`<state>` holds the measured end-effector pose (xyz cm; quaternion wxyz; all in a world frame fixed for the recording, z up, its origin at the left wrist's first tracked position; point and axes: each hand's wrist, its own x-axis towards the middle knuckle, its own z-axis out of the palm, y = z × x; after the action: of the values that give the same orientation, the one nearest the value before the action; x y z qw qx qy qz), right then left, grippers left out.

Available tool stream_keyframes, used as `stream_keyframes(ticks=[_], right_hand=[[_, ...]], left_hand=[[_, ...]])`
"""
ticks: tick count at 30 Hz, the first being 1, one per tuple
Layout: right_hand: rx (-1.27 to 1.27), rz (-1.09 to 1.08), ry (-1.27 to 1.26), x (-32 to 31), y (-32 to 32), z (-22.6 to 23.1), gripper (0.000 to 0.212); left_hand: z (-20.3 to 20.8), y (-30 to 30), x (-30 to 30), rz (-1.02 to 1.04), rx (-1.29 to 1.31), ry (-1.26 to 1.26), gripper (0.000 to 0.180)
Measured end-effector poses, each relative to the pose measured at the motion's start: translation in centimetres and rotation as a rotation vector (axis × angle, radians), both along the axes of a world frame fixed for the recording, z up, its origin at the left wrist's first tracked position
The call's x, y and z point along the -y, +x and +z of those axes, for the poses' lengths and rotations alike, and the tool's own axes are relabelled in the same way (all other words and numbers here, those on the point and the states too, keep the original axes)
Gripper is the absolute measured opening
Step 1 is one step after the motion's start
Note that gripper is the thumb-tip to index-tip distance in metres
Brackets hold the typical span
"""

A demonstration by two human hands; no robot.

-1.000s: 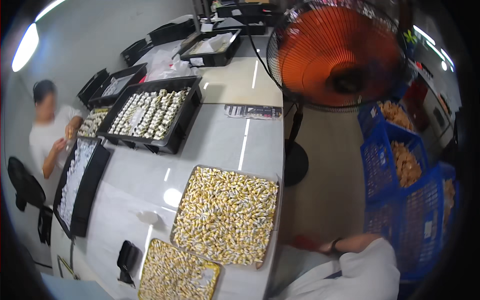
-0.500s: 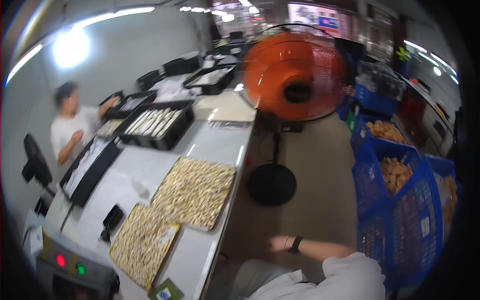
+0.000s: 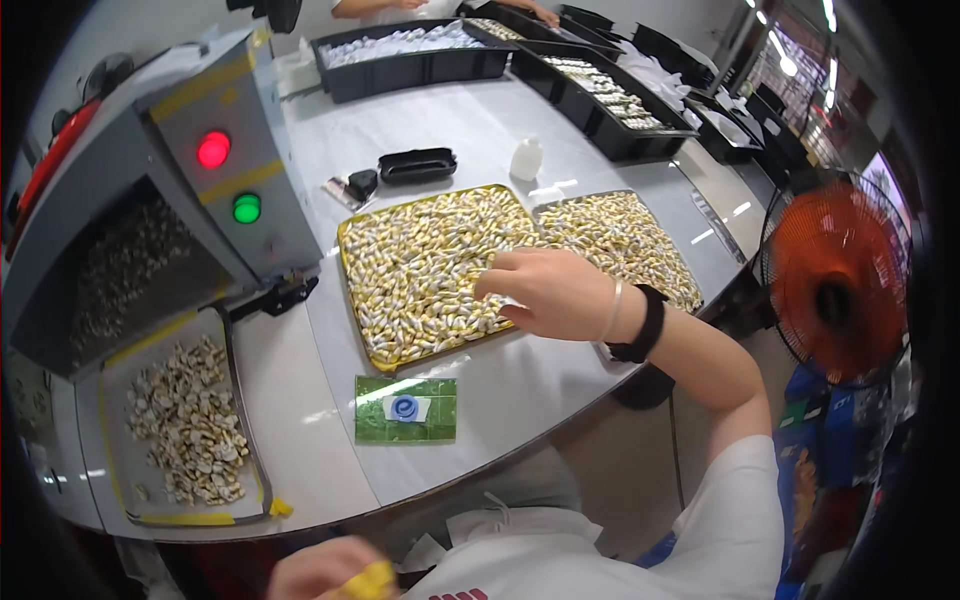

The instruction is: The person sits at a workstation and repeatedly picks up small white and yellow corn kernels from a tray. They use their fingers to manipulate and assemble the kernels into small clusters, then place the finished clusters onto a green mat. The process is repetitive and involves fine motor manipulation of the small objects.

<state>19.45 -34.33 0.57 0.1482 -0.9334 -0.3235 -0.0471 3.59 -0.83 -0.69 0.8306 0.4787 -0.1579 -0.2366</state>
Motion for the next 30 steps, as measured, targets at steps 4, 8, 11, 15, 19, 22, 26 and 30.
stream_keyframes(ticks=[4, 8, 11, 15, 19, 22, 26, 30], right_hand=[[-0.188, 0.053, -0.106, -1.8, 2.2, -2.3, 0.019], [-0.083, -0.041, -0.052, -0.7, 1.8, -3.1, 0.013], [0.01, -0.054, 0.021, -0.5, 1.9, -3.3, 0.005], [-0.005, -0.178, 0.111, -0.8, 1.3, -2.1, 0.007], [-0.105, -0.086, 0.273, -2.8, -1.1, 0.2, 0.019], [-0.225, -0.009, 0.308, -4.1, -3.4, 0.3, 0.028], [-0.191, 0.105, 0.27, -5.5, -4.6, -1.6, 0.02], [-0.122, 0.199, 0.222, -6.6, -4.1, -2.6, 0.02]], left_hand=[[-5.9, 2.0, 6.1, -0.018, -0.53, -0.528, 0.006], [-7.6, 3.0, 7.4, 0.1, -0.729, -0.658, 0.015], [-7.3, 3.9, 6.8, 0.181, -0.696, -0.549, 0.031], [-7.4, 4.8, 6.2, 0.048, -0.448, -0.441, 0.047], [-7.9, 4.1, 5.8, 0.065, -0.409, -0.413, 0.046], [-8.0, 4.1, 5.9, 0.097, -0.338, -0.458, 0.043], [-7.8, 3.8, 5.8, 0.197, -0.339, -0.38, 0.051], [-8.7, 3.2, 4.5, 0.234, -0.382, -0.389, 0.065]])
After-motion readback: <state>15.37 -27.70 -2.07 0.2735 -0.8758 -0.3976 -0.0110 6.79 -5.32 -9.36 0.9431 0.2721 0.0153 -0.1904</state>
